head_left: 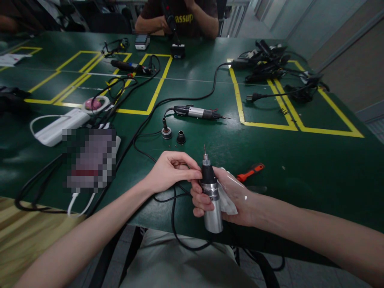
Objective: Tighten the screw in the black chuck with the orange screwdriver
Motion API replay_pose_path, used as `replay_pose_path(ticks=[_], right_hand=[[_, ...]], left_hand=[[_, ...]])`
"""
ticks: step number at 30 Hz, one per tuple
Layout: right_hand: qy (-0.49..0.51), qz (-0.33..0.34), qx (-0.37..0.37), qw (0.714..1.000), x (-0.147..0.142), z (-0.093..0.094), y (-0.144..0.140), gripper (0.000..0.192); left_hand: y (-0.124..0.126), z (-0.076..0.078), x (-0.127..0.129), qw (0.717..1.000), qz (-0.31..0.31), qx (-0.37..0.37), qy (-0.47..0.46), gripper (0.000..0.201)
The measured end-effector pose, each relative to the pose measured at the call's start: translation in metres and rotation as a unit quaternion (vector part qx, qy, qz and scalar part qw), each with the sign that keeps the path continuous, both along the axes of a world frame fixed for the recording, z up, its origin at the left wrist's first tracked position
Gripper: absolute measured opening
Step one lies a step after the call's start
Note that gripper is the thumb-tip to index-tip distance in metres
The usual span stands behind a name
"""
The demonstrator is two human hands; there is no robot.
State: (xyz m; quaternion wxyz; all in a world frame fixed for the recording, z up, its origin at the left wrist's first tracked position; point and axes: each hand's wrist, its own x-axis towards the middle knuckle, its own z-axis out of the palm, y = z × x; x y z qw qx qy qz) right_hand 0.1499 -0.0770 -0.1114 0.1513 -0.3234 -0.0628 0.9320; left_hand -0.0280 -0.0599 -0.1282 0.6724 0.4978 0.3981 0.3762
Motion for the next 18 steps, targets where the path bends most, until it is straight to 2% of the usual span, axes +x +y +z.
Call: replay_pose_path(ticks=[5,8,11,18], right_hand=[[-0.032,-0.040,0.001,0.999,-0.002,0.000,0.005,0.068],[-0.031,-0.059,0.000,0.998,-0.001,-0.003,0.007,0.065],[-0.029,-0.069,0.006,0.997,0.000,-0.006,0.009,0.063],[-0.029,-0.055,0.013,0.998,0.001,-0.010,0.008,0.074]], left_hand=[[-0.007,0.002,0.003,0.993,0.040,0.091,0.058,0.028],[-0.011,0.002,0.005,0.979,0.067,0.170,0.094,0.014],[-0.013,0.001,0.008,0.962,0.079,0.230,0.127,0.010],[-0.017,-0.003,0.013,0.949,0.089,0.254,0.164,0.011]])
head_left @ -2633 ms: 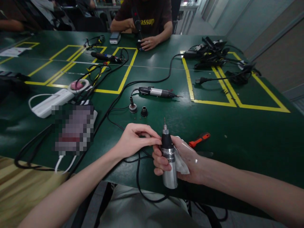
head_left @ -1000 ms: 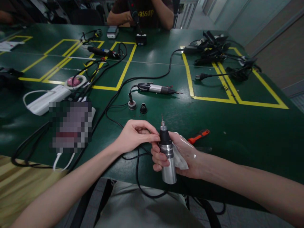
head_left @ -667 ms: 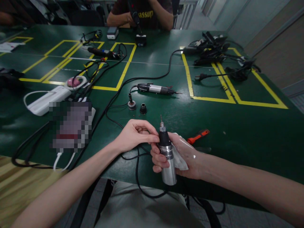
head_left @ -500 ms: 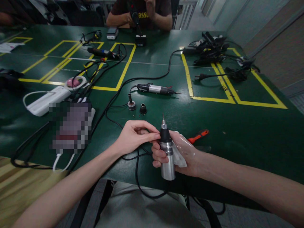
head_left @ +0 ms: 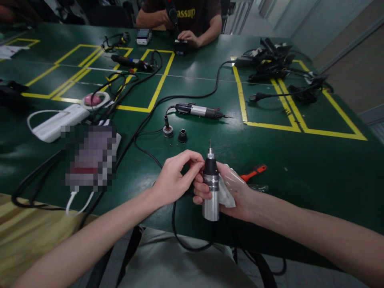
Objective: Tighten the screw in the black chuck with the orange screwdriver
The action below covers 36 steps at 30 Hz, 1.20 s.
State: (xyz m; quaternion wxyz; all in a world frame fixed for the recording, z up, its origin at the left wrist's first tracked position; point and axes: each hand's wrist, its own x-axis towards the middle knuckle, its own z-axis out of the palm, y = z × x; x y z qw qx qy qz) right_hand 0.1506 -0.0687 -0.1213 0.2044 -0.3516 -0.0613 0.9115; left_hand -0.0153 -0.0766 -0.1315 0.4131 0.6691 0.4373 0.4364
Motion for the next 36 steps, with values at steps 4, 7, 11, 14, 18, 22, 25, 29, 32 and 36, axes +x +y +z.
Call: replay_pose_path(ticks=[4,7,11,14,18,22,25,29,32,36], right_hand=[[0.014,0.000,0.004,1.000,0.002,0.000,0.003,0.073],[0.024,0.009,0.000,1.000,0.003,0.001,0.004,0.068],[0.024,0.032,-0.006,0.999,0.003,0.002,0.002,0.068],[0.033,0.044,-0.003,0.998,0.004,0.001,0.001,0.069],[0.046,0.051,0.005,0.998,0.005,-0.001,0.001,0.065],[0.045,0.052,0.004,0.998,0.005,0.000,0.001,0.061],[0.039,0.048,0.002,0.998,0.005,0.001,0.000,0.061],[0.029,0.044,-0.002,0.999,0.003,0.003,-0.001,0.064],[0.023,0.041,-0.001,0.999,0.003,0.004,-0.001,0.066],[0.026,0.044,0.004,0.999,0.003,0.005,0.000,0.063]], left_hand=[[0.001,0.003,-0.004,1.000,-0.007,-0.007,-0.010,0.011],[0.004,0.005,-0.006,0.998,-0.012,-0.035,-0.043,0.010],[0.008,0.005,-0.009,0.993,-0.023,-0.079,-0.088,0.008],[0.010,0.004,-0.012,0.988,-0.037,-0.109,-0.108,0.013],[0.012,0.004,-0.015,0.982,-0.051,-0.134,-0.123,0.025],[0.014,0.004,-0.014,0.976,-0.059,-0.157,-0.135,0.035],[0.016,0.003,-0.014,0.973,-0.061,-0.170,-0.141,0.033],[0.018,0.002,-0.015,0.970,-0.065,-0.182,-0.146,0.023],[0.018,0.002,-0.015,0.969,-0.066,-0.188,-0.145,0.018],[0.018,0.002,-0.015,0.969,-0.066,-0.192,-0.139,0.016]])
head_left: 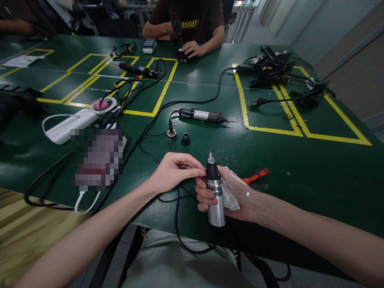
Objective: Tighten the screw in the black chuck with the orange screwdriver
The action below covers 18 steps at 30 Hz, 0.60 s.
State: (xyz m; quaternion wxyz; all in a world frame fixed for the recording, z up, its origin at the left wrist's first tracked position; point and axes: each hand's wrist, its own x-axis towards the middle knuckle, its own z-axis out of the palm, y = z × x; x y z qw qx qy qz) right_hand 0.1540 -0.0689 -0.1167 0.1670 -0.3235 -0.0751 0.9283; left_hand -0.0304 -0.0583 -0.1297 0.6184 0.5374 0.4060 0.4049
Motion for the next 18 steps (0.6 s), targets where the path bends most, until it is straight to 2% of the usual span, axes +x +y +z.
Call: replay_pose_path(ticks=[11,18], right_hand=[[-0.005,0.011,-0.011,1.000,-0.0013,-0.0038,0.0002,0.067],[-0.033,0.009,-0.015,0.999,-0.0026,-0.0007,-0.0003,0.072]], left_hand=[[-0.0003,-0.0010,0.0003,1.000,0.003,0.017,0.012,0.023],[-0.0009,-0.0018,-0.0003,0.997,0.008,0.069,0.031,0.018]])
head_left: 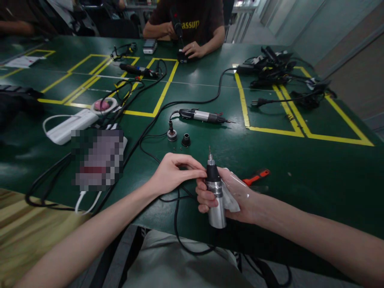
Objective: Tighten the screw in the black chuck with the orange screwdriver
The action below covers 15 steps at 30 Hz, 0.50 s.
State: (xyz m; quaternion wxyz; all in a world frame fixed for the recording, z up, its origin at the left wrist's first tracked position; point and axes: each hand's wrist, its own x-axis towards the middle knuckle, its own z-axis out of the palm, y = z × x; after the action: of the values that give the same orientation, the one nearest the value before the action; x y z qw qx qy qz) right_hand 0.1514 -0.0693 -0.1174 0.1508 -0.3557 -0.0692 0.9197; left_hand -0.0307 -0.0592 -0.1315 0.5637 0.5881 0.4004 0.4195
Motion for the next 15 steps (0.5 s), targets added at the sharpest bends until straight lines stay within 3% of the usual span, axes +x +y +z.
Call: replay_pose_path(ticks=[10,15], right_hand=[[-0.027,-0.053,0.008,0.998,0.002,-0.001,0.009,0.078],[-0.036,-0.063,0.006,0.997,-0.002,0.002,0.010,0.078]], left_hand=[[-0.009,-0.003,0.013,0.986,0.054,0.132,0.083,0.014],[-0.011,-0.005,0.018,0.982,0.074,0.147,0.098,0.012]])
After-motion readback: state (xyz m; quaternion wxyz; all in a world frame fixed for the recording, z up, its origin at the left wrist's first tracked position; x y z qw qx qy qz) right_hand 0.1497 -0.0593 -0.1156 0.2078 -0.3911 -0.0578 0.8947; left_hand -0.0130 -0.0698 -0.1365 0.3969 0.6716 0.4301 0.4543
